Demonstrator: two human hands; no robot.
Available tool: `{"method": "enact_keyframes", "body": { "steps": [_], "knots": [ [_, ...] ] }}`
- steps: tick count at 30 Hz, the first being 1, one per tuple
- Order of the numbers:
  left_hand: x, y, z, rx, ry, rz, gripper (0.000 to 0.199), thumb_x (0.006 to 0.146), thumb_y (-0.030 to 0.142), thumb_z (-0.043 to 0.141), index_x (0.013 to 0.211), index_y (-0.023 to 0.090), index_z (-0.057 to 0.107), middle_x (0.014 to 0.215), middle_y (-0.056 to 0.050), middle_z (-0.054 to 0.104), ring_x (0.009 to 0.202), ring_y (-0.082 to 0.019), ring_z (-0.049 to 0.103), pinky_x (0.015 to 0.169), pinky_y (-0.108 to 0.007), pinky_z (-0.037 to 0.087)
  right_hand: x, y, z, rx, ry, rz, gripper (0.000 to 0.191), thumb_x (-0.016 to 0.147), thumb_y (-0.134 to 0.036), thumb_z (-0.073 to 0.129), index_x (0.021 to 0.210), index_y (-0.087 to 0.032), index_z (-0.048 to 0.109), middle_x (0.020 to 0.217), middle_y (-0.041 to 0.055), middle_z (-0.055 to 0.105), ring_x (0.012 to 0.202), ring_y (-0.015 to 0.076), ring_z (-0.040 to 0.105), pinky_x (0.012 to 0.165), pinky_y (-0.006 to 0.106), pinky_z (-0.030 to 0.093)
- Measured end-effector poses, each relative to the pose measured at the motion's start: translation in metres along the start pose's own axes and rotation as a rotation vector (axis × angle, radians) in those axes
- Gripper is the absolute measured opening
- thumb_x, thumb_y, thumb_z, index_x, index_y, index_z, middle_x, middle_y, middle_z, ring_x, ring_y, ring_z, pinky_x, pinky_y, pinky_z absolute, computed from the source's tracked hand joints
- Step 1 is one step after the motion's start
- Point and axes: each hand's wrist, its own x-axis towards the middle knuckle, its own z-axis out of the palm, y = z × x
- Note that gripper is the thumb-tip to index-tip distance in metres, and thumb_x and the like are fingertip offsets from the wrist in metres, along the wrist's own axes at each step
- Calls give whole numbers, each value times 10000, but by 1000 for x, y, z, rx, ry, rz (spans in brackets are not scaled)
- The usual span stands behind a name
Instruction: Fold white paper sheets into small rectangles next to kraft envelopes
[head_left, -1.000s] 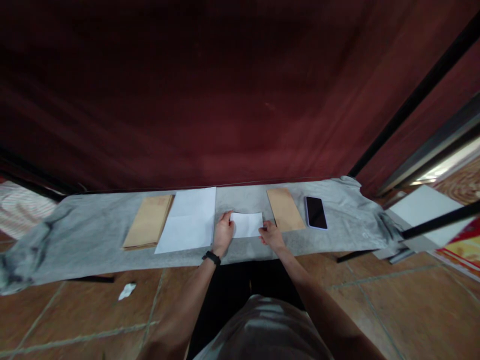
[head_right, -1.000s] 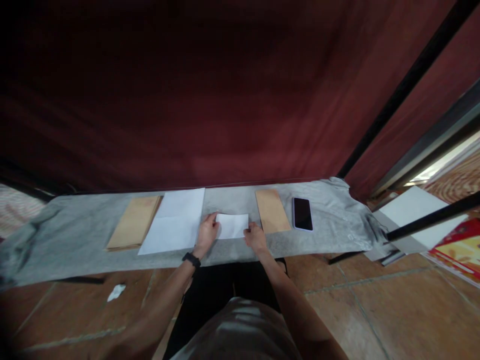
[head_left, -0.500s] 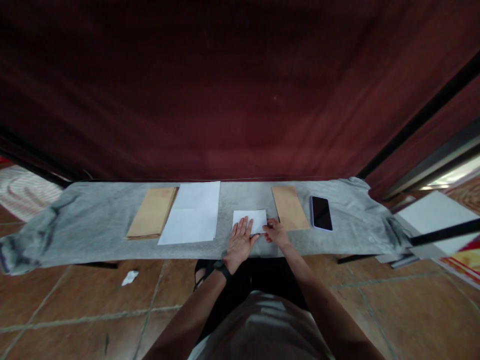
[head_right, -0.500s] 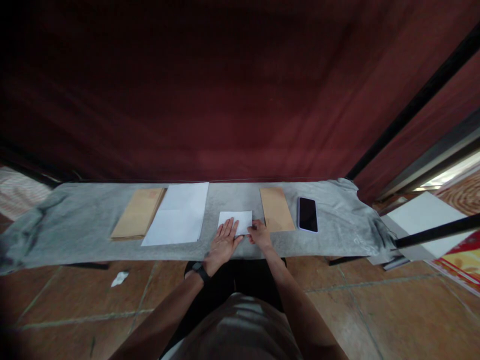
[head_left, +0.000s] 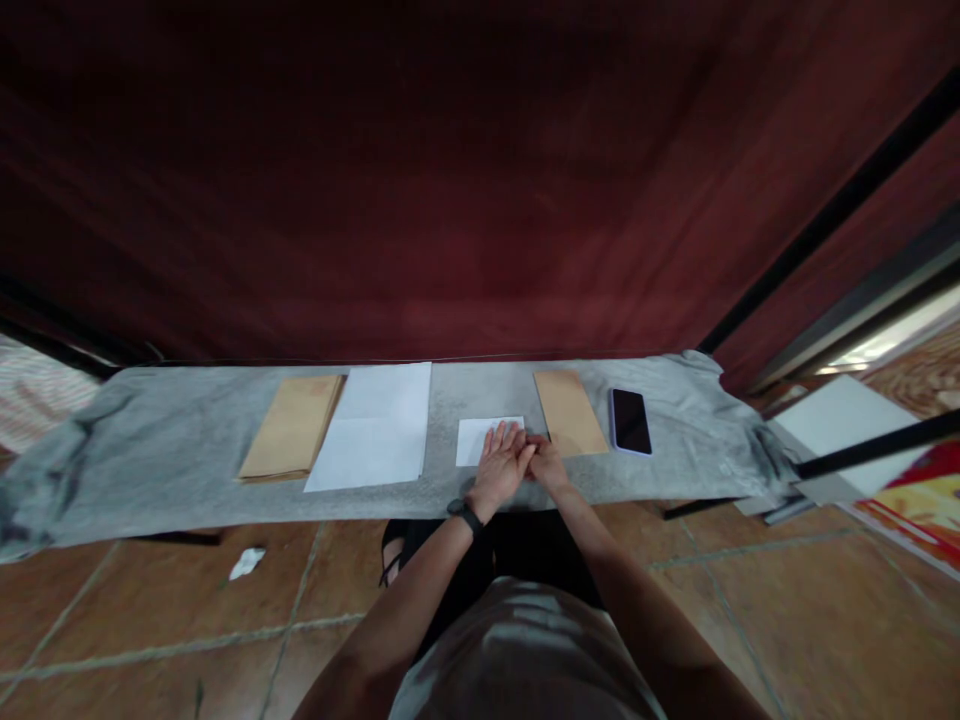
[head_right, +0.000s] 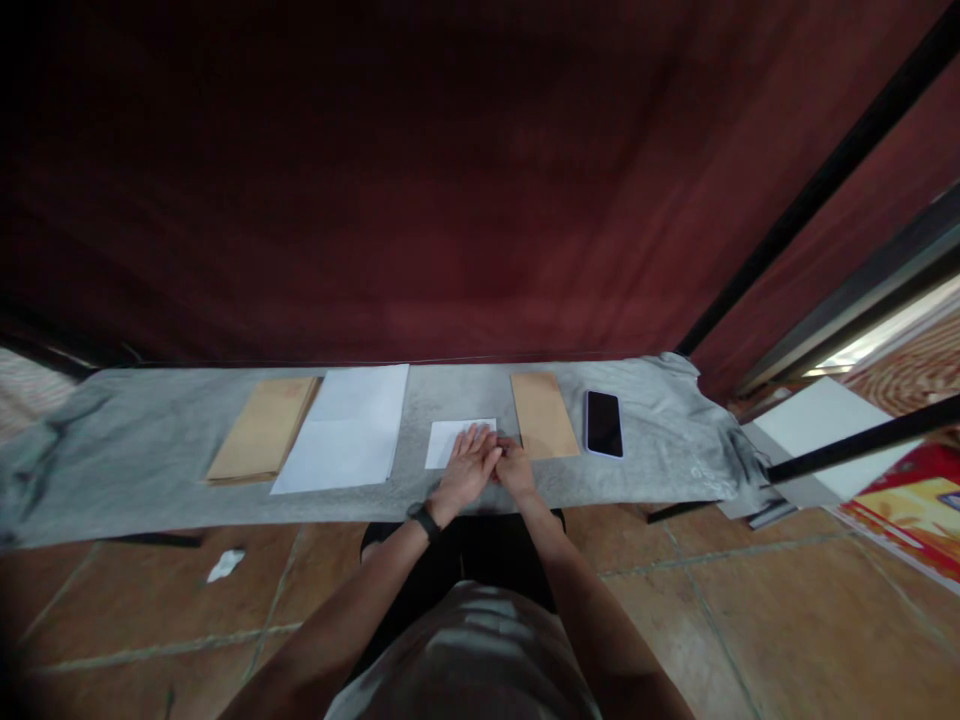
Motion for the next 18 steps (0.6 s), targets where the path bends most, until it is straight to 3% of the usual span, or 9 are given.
{"method": "enact_keyframes", "body": {
  "steps": [4,10,15,18],
  "knots": [
    [4,-6,3,-19,-97,1,515,1035,401,342,1482,186,479,1584,-102,431,1530,-270,255,1241,-510,223,0,-2,-2,40,-10,30,133,824,-270,630,943,-215,607,530,-57,608,430,135,594,432,222,496],
    [-24,-28,-9,17,-54,93,564,950,282,507,1484,108,450,1597,-166,390,1507,-268,314,1237,-469,269,-13,-2,-2,100,0,-54,186,828,-353,629,940,-207,605,583,-58,613,475,121,578,460,209,470],
    [-34,-11,-24,49,98,18,624,879,109,516,1497,156,439,1579,-149,428,1465,-277,394,1203,-466,340,-28,-11,5,129,4,-157,268,860,-421,591,1036,-221,601,683,-47,629,580,132,606,557,228,507],
    [-30,2,-37,-54,205,-6,579,891,90,498,1466,164,485,1523,-149,504,1411,-283,469,1185,-471,365,-34,-28,6,160,-31,-264,299,879,-455,599,1081,-234,614,743,-26,654,661,146,634,655,246,536]
  ]
}}
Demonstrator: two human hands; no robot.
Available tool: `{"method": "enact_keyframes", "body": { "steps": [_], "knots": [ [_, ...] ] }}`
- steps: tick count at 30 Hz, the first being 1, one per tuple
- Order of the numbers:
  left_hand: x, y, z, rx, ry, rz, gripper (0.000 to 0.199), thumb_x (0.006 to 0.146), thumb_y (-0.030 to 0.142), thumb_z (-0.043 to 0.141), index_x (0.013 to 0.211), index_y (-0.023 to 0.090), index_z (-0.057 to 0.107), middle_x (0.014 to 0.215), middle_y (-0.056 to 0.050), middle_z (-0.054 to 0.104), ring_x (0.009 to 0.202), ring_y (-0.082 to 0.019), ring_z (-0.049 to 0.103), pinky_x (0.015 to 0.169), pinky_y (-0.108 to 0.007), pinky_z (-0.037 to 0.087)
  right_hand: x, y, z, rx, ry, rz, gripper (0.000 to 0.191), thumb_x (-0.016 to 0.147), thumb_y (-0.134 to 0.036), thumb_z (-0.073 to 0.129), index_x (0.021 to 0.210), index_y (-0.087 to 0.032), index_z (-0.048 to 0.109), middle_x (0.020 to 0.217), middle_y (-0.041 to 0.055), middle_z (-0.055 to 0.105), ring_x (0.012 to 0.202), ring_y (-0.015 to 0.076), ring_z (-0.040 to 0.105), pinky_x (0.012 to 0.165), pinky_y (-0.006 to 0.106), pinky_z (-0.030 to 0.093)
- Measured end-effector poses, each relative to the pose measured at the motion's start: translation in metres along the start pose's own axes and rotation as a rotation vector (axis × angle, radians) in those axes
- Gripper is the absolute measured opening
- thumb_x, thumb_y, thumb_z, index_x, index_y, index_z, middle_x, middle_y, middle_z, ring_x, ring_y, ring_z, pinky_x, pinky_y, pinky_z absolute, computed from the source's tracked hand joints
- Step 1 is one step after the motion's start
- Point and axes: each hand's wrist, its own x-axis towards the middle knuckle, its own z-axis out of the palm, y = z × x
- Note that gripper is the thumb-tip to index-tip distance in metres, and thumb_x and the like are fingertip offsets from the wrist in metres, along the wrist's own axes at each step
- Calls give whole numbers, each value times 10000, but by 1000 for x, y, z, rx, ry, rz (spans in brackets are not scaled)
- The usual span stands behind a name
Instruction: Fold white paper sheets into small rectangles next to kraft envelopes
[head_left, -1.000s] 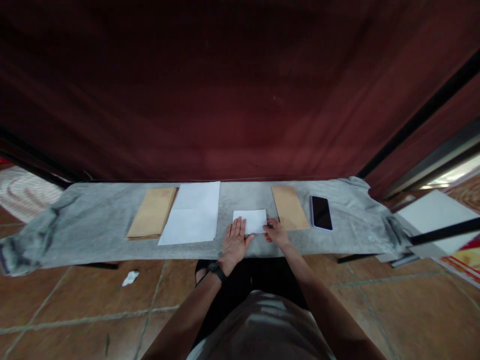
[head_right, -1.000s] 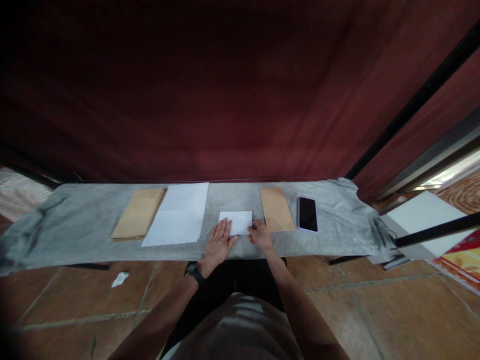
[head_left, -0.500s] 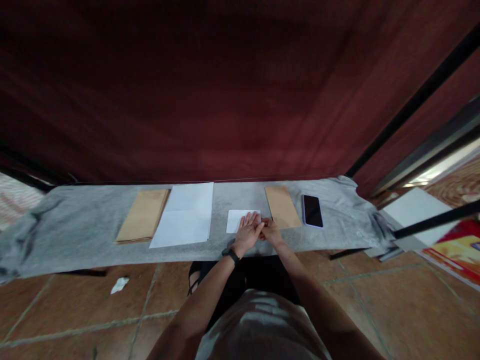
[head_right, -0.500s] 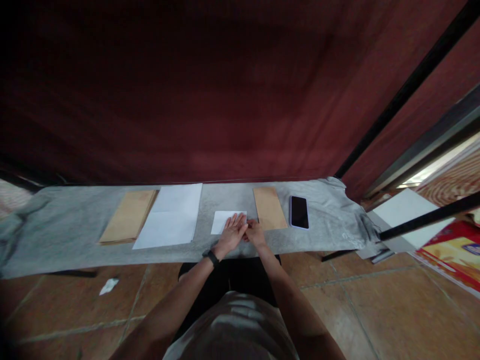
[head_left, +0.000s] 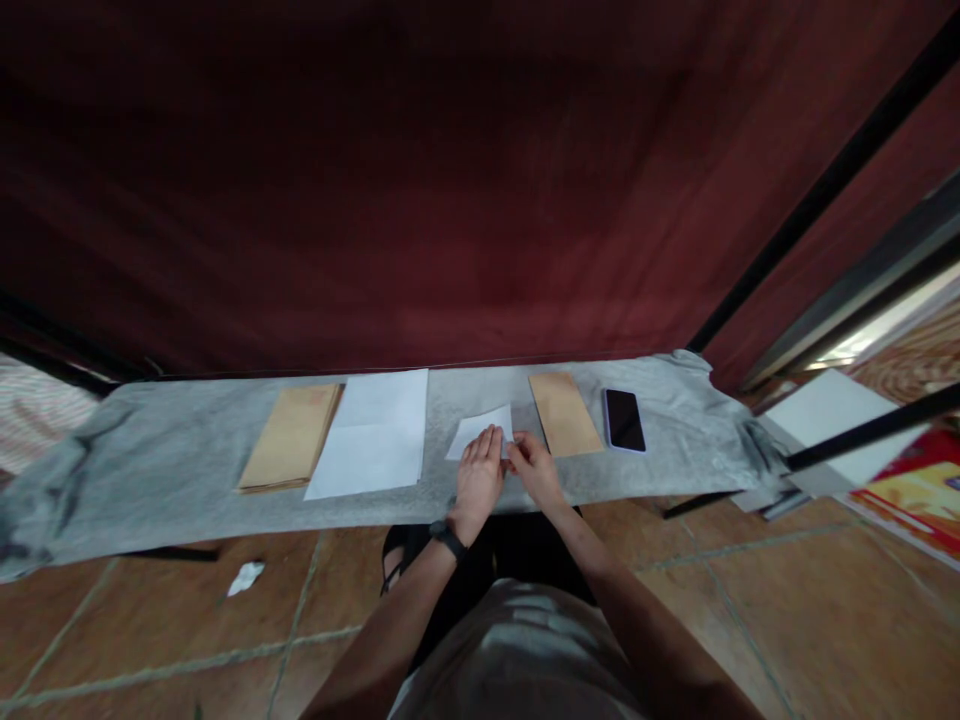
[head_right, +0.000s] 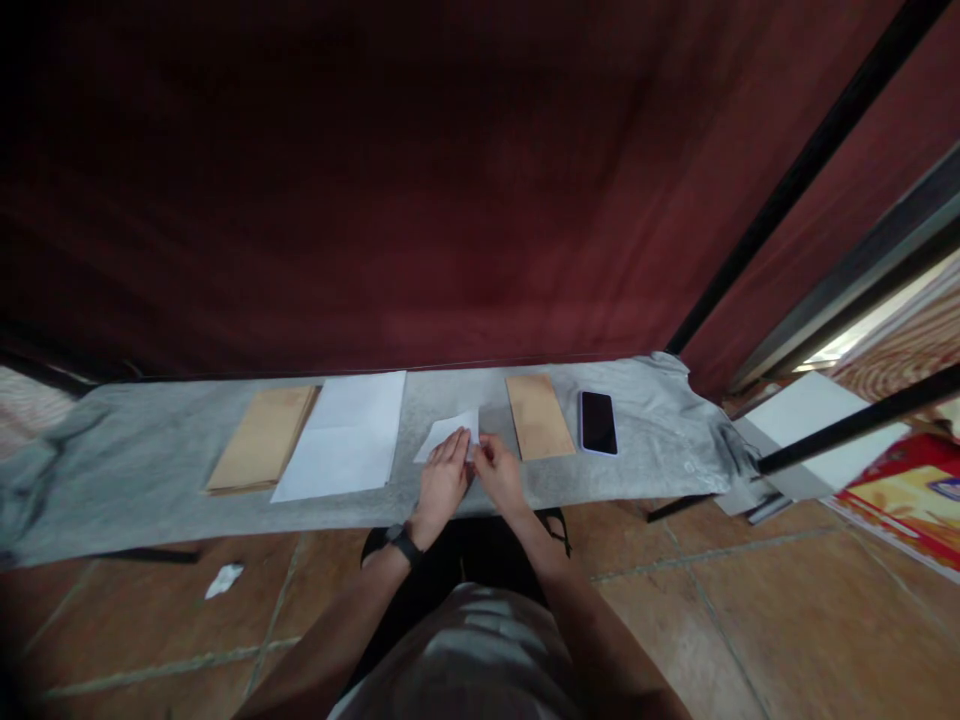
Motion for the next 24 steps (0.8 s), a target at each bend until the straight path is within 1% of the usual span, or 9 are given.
{"method": "enact_keyframes", "body": {
  "steps": [3,4,6,8,11,15,18,21,24],
  "knots": [
    [8,8,-8,-327,163,-119,413,976,203,460,1371,197,580,1377,-116,642,1293,-257,584,1123,-428,444,3,-17,0,121,16,-63,362,957,-508,473,1142,-232,616,951,44,713,857,178,680,764,276,559],
    [11,9,-9,-475,233,-194,362,1005,285,447,1312,196,617,1295,-110,689,1224,-253,631,1070,-411,489,4,-20,-1,146,63,-47,378,967,-512,449,1158,-231,615,1034,61,716,939,187,679,799,283,560],
    [14,11,-9,-787,360,-354,408,1015,469,436,1208,182,652,1158,-106,739,1087,-246,695,952,-385,557,3,-21,-1,159,176,32,383,939,-507,503,1185,-233,609,1124,72,710,1039,200,665,839,287,557],
    [16,11,-5,-1073,427,-462,480,981,572,466,1186,172,634,1144,-113,742,1033,-236,713,895,-377,579,0,-14,0,191,194,136,418,880,-496,588,1200,-227,605,1110,72,721,1017,210,679,819,293,564],
    [12,6,4,-1325,440,-549,429,943,511,558,1201,171,605,1220,-129,718,1060,-221,710,920,-374,573,-6,0,2,193,69,205,437,861,-498,577,1160,-184,627,985,82,745,862,223,708,704,307,569],
    [-2,-17,10,-1184,382,-690,297,874,323,649,1125,165,642,1078,-112,749,931,-203,730,790,-324,589,1,9,-1,-31,76,145,297,824,-413,578,1000,-191,666,818,36,725,770,207,674,643,281,533],
    [-10,-40,7,-1076,369,-716,376,814,257,699,1174,172,632,862,-36,728,718,-162,696,621,-271,543,16,8,-7,-128,96,103,157,784,-330,602,878,-219,662,734,-6,684,748,190,632,660,265,512],
    [-10,-57,2,-832,312,-627,456,795,201,697,1243,184,614,686,50,634,599,-134,612,592,-256,497,29,8,-10,-224,108,63,82,779,-267,595,832,-229,645,728,-12,663,766,190,622,702,267,506],
    [-7,-61,-2,-461,226,-493,462,812,150,656,1270,190,619,712,37,640,648,-160,622,670,-289,510,34,11,-10,-296,122,37,97,780,-212,602,863,-236,645,774,6,672,815,204,640,757,281,510]
  ]
}}
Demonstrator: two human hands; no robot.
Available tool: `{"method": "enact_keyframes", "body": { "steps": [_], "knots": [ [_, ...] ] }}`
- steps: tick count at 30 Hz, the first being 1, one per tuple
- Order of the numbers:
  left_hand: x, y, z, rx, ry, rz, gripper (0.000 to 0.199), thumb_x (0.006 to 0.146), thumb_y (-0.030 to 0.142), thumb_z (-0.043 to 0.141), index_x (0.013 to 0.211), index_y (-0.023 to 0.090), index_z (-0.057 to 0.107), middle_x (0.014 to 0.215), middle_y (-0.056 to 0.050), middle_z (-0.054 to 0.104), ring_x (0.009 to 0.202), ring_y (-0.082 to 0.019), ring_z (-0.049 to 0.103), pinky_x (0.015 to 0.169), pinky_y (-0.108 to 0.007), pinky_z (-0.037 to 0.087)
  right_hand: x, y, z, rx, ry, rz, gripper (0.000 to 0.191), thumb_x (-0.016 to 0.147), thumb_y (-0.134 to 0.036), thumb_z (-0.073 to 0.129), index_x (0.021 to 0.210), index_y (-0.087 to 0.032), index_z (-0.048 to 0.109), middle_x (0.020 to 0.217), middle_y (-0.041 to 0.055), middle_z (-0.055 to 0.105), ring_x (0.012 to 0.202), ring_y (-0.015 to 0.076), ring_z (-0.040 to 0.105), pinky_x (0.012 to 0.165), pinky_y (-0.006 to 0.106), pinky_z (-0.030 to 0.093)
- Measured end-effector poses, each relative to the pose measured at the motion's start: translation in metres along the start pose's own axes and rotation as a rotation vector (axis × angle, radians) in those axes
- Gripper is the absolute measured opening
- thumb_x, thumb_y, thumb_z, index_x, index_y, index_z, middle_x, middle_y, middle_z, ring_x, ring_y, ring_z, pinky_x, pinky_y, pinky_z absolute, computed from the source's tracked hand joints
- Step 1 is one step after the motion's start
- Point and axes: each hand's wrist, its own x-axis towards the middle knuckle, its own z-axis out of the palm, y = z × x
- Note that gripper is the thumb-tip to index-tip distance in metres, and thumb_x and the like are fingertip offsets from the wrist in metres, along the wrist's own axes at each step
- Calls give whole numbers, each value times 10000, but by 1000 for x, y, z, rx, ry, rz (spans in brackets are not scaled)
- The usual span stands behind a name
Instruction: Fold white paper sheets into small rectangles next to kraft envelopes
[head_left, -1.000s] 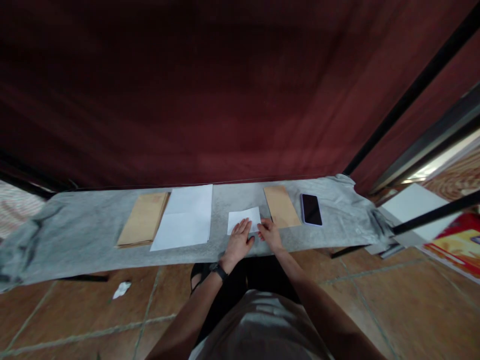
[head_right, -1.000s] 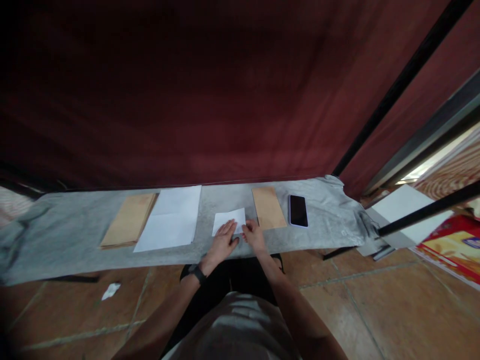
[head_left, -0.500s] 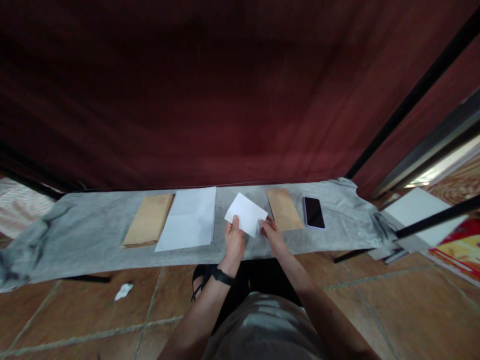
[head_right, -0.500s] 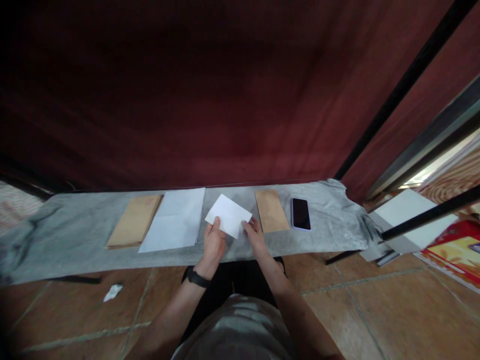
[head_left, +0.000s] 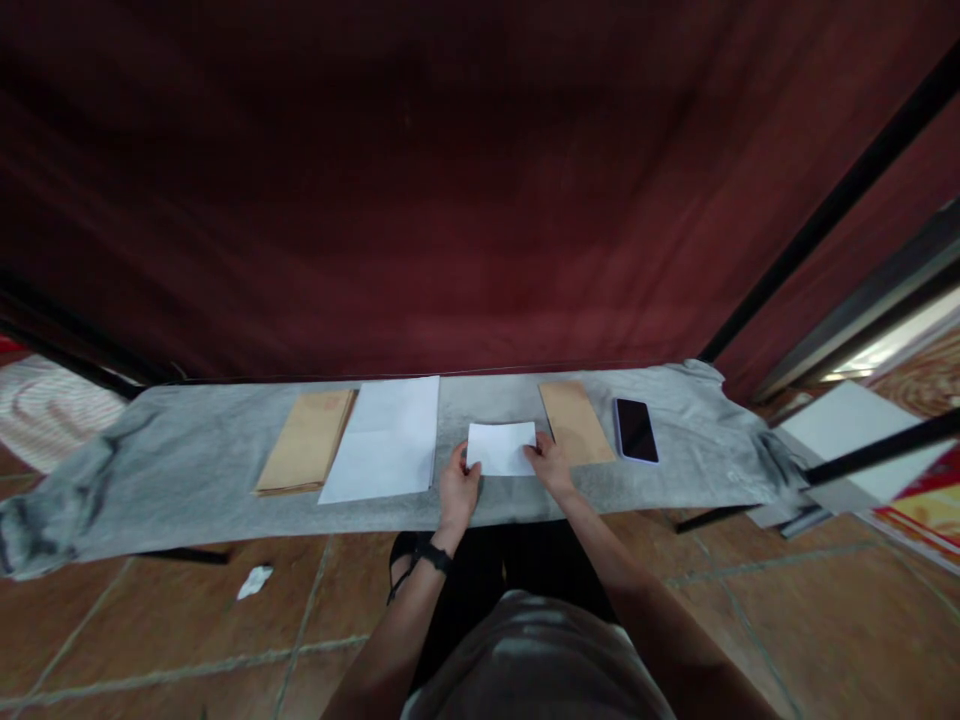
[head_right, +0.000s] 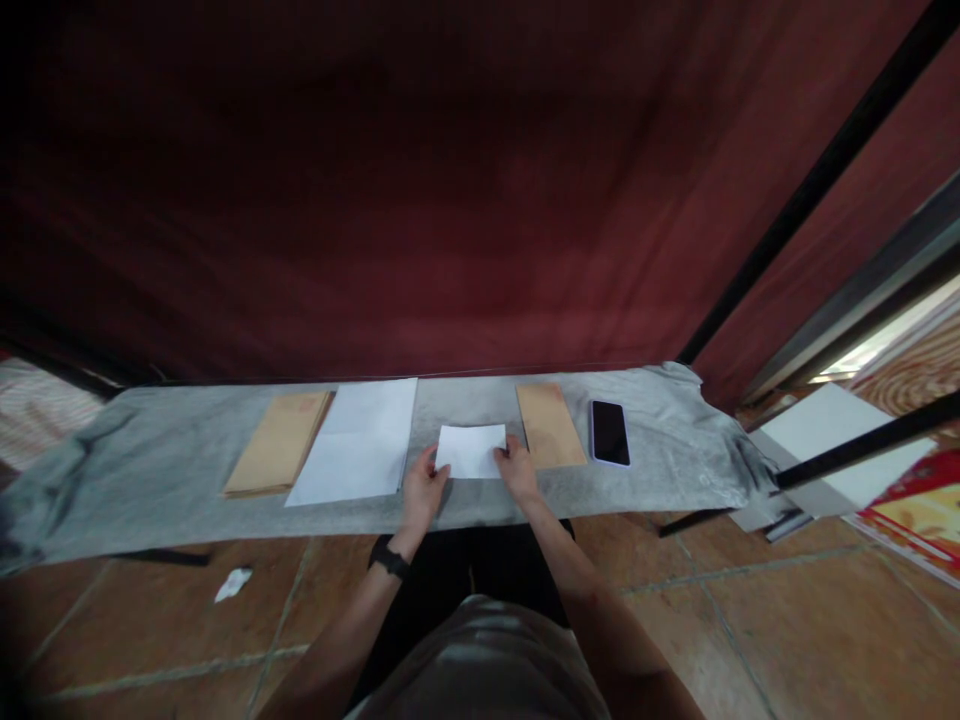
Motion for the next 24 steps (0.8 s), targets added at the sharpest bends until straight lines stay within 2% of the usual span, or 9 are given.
{"method": "enact_keyframes", "body": {
  "steps": [4,7,10,14,16,20,22,24],
  "knots": [
    [-6,7,1,273,-40,56,475,848,136,628,1318,192,599,1003,-74,724,853,-226,696,800,-336,531,-2,6,3,-52,23,-20,273,790,-174,610,1052,-236,654,890,40,702,890,231,666,812,302,522],
    [-14,12,2,446,-72,54,474,895,164,595,1366,196,562,1208,-136,690,956,-254,708,839,-351,530,-4,10,4,-65,35,-28,415,815,-181,608,1228,-212,617,948,64,714,939,249,678,834,314,534],
    [-18,16,3,567,-104,44,453,933,201,565,1385,198,546,1259,-159,668,958,-268,714,817,-355,532,-4,13,5,-104,41,-54,486,843,-195,609,1328,-201,570,991,77,724,950,252,694,851,329,543],
    [-18,18,4,686,-127,69,408,969,249,515,1371,193,556,1217,-161,678,918,-276,712,769,-362,540,-3,14,6,-258,41,-183,495,902,-183,548,1396,-202,524,1204,120,698,1082,254,678,956,361,526],
    [-20,18,5,774,-115,127,382,979,268,496,1345,191,575,1186,-158,677,939,-280,699,781,-367,541,-5,15,6,-337,42,-218,496,922,-162,509,1417,-186,514,1268,147,668,1155,263,646,1014,383,498],
    [-24,15,7,983,-75,324,343,986,246,450,1271,156,618,1168,-173,665,1107,-317,631,927,-439,515,-13,17,9,-510,98,-307,481,928,-143,493,1406,-163,546,1395,180,583,1284,307,554,1097,471,431],
    [-23,13,9,1035,-102,419,409,970,143,395,1336,133,578,1314,-194,619,1245,-321,568,1023,-476,473,-21,20,14,-578,129,-417,445,956,-160,461,1388,-145,565,1446,178,552,1325,307,520,1112,500,417],
    [-21,12,11,1044,-190,519,516,942,63,352,1426,150,507,1502,-167,504,1396,-292,459,1121,-483,409,-31,23,21,-613,98,-542,423,997,-191,411,1384,-135,573,1450,159,565,1336,274,521,1120,480,422]
  ]
}}
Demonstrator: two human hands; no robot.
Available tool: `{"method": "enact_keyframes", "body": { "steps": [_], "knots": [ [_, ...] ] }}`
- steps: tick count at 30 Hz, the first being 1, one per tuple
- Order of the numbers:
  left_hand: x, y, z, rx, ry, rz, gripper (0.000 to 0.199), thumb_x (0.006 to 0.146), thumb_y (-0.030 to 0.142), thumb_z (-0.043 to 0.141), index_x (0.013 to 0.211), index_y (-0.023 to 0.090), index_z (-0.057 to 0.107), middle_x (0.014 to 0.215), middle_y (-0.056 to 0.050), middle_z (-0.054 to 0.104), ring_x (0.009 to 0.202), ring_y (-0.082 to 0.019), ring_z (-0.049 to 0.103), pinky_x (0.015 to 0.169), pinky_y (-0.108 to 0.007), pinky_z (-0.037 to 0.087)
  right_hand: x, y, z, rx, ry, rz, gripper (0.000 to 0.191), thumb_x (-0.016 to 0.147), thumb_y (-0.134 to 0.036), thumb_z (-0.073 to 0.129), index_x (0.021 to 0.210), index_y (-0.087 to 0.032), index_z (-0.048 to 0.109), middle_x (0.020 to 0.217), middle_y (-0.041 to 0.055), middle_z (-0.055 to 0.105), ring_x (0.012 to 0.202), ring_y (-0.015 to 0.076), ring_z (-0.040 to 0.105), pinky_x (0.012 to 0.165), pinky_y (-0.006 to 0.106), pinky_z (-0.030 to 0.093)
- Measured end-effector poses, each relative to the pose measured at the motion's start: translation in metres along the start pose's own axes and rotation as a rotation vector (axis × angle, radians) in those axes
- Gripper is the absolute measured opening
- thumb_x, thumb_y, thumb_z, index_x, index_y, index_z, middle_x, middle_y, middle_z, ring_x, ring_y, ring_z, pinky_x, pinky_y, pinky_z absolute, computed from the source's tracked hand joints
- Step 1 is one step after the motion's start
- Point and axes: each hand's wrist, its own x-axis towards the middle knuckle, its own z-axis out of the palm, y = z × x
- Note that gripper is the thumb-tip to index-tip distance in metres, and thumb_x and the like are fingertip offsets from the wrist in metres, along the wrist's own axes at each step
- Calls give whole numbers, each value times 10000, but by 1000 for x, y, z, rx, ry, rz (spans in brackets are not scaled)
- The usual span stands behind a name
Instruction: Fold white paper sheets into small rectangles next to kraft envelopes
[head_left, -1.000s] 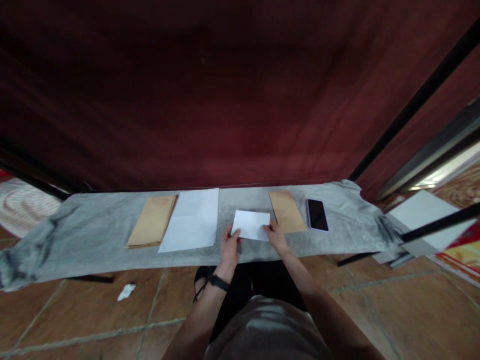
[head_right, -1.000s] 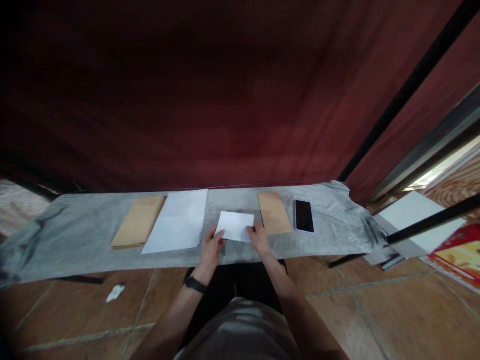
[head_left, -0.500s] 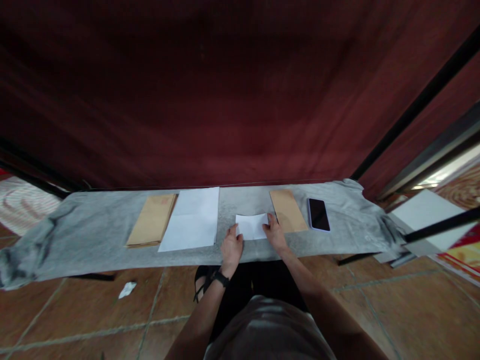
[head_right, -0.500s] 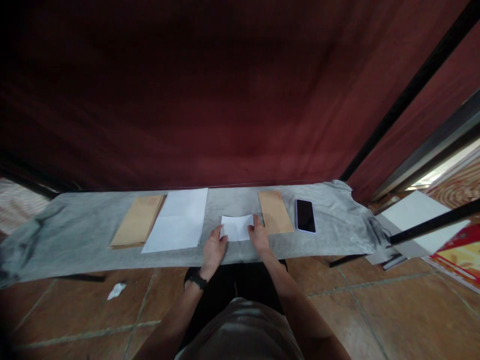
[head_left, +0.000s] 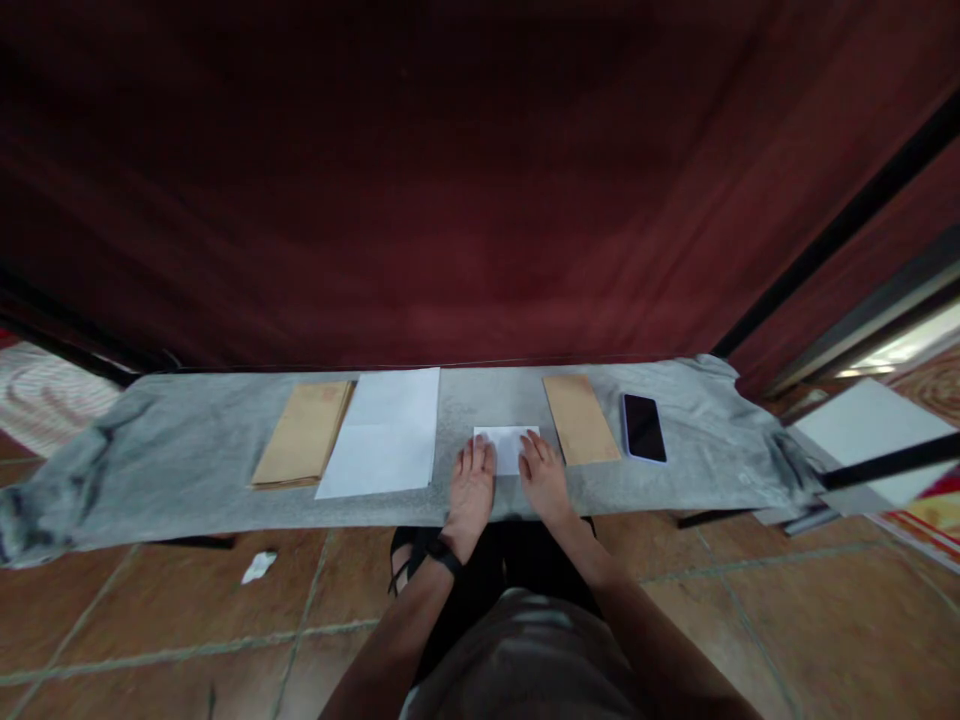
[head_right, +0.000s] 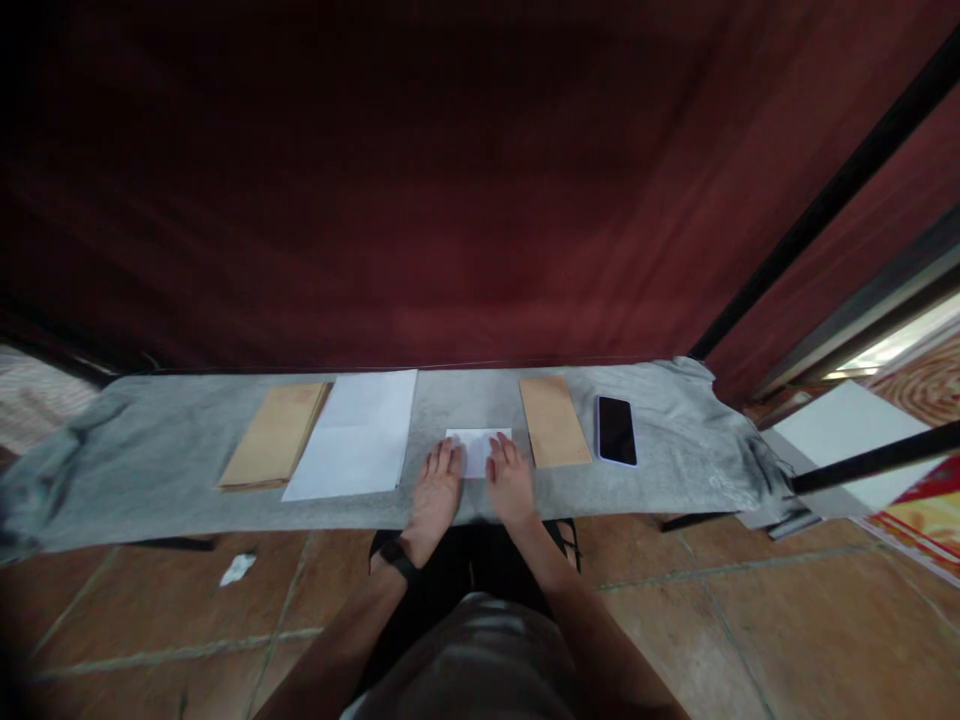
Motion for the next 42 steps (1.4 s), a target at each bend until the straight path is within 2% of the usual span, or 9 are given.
{"method": "enact_keyframes", "body": {
  "steps": [4,7,11,16,22,25,32,36,42],
  "knots": [
    [7,-2,4,-26,-120,168,554,944,72,332,1477,144,463,1572,-128,446,1477,-246,373,1195,-447,342,-17,-9,7,-72,-106,-165,427,1039,-272,408,1409,-135,570,1467,133,567,1378,244,500,1174,453,369],
    [12,-3,6,-48,-138,170,550,957,116,337,1498,91,434,1569,-162,440,1477,-253,376,1207,-424,323,-22,-11,6,-140,-138,-170,442,1045,-289,412,1440,-145,547,1499,120,533,1406,249,475,1198,466,328],
    [17,-2,10,-116,-124,171,562,1006,221,307,1559,129,344,1625,-115,354,1520,-240,286,1243,-435,254,-24,-11,3,-174,-140,-182,453,1039,-232,381,1454,-132,532,1520,110,502,1419,245,462,1212,462,305],
    [16,-2,18,-124,-109,49,586,1032,331,299,1587,143,283,1648,-120,294,1538,-251,231,1249,-466,229,-26,-13,5,-195,-127,-180,473,1014,-214,412,1461,-103,519,1532,113,479,1425,250,454,1222,455,295],
    [2,-11,23,-99,-57,-18,594,1037,348,289,1552,57,336,1617,-161,337,1516,-263,291,1241,-464,262,-22,-9,4,-143,-150,-128,454,1043,-240,358,1429,-106,556,1504,115,519,1403,239,483,1207,449,332],
    [-14,-17,21,-91,-26,27,569,1039,348,296,1543,95,374,1610,-134,358,1507,-267,313,1233,-490,280,-11,-15,6,-102,-166,-95,462,1059,-273,326,1399,-100,587,1484,121,546,1398,232,489,1206,433,344],
    [-29,-23,20,-69,-30,137,539,1009,269,339,1517,111,426,1584,-118,408,1506,-262,313,1232,-503,277,7,-37,24,-64,-274,-259,495,1069,-369,351,1479,-135,500,1564,100,450,1454,217,412,1224,409,318],
    [-27,-21,23,-69,-16,106,559,1023,297,320,1553,124,358,1596,-119,388,1506,-254,314,1228,-505,278,-4,-20,24,-133,-241,-261,543,1060,-409,371,1517,-123,439,1579,124,420,1474,234,379,1230,437,292],
    [-30,-20,23,-91,-9,78,583,1035,354,314,1581,151,293,1605,-122,376,1510,-247,308,1236,-520,250,-21,13,5,-229,-174,-230,600,1036,-395,442,1548,-90,369,1588,157,394,1481,259,359,1232,462,268]
  ]
}}
